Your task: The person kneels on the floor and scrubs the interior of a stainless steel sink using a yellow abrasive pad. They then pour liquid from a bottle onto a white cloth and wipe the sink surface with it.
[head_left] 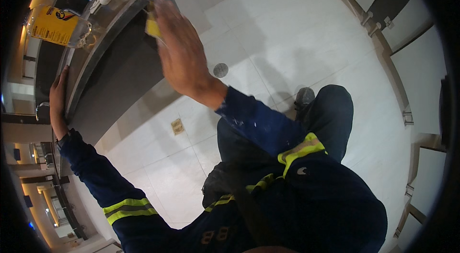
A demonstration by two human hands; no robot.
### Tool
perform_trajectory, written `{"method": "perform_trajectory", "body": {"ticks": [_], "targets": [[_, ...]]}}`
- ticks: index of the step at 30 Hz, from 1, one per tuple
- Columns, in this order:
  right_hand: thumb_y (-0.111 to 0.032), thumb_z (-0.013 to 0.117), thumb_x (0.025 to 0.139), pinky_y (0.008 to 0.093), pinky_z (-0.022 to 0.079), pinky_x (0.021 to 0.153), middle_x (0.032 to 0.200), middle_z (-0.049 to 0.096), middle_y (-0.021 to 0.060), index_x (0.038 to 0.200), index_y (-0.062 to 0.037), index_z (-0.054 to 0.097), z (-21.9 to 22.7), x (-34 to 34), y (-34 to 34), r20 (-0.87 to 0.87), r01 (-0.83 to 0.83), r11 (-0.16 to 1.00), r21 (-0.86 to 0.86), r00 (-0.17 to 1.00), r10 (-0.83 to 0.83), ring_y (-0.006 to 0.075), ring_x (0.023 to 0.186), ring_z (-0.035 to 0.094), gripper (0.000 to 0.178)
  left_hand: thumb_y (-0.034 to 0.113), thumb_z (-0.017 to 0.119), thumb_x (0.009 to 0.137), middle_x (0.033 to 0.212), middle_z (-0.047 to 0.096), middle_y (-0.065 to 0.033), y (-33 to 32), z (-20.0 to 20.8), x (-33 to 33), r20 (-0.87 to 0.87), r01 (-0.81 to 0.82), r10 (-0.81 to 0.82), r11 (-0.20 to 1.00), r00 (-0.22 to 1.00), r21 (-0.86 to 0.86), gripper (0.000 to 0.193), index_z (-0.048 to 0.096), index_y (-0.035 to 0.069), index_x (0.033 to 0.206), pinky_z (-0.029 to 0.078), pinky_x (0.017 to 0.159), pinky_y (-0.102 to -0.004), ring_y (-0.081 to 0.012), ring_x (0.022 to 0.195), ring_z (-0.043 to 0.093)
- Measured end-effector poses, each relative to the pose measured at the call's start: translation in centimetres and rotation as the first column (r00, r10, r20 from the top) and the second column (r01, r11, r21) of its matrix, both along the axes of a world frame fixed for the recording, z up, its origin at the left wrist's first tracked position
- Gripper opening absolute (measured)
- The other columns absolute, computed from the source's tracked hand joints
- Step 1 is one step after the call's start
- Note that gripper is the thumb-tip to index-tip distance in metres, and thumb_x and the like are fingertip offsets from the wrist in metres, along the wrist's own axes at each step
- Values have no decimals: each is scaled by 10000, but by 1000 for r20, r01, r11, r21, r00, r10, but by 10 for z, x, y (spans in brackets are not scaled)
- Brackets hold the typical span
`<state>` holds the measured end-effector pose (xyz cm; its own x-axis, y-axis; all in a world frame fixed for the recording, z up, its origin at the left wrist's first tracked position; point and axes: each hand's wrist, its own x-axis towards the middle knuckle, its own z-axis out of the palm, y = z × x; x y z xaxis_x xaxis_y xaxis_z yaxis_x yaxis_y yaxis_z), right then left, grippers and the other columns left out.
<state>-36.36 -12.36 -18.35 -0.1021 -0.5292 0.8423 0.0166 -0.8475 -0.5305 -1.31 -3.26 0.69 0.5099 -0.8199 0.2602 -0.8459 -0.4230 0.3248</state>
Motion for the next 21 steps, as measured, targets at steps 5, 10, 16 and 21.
{"method": "perform_trajectory", "body": {"ticks": [5, 10, 16, 21], "targets": [[54, 504, 885, 493, 317, 1132, 1496, 376, 263, 1469, 34, 336, -63, -17, 24, -69, -62, 985, 161, 995, 74, 449, 1373, 373, 608, 483, 509, 982, 1287, 624, -187, -1, 3, 7, 17, 21, -21, 1000, 1000, 11, 606, 571, -1, 1342, 395, 1038, -300, -237, 1196, 582], [64, 490, 876, 466, 327, 1137, 1479, 406, 249, 1461, 26, 352, 2, -5, 0, 3, -31, 998, 63, 1000, 31, 425, 1362, 400, 603, 475, 495, 986, 1317, 607, -190, -1, 0, 7, 9, 29, -30, 999, 1000, 16, 588, 568, 22, 1353, 383, 1053, -304, -248, 1230, 564], [30, 471, 881, 381, 495, 941, 1191, 645, 229, 1291, -45, 569, -130, -62, -4, -41, -290, 759, 583, 922, 384, 361, 1070, 642, 428, 470, 488, 987, 1330, 597, -195, 0, -5, 22, 59, 110, -110, 994, 992, 3, 569, 573, 44, 1355, 352, 1085, -313, -258, 1273, 535], [-106, 567, 865, 332, 518, 778, 922, 689, 183, 1071, 4, 616, -91, -95, -27, -98, -161, 794, 586, 959, 266, 284, 847, 677, 238, 511, 512, 970, 1213, 653, -200, 11, -2, 25, 79, 113, -111, 994, 991, -15, 601, 606, 29, 1317, 396, 1026, -294, -240, 1147, 606]]}}
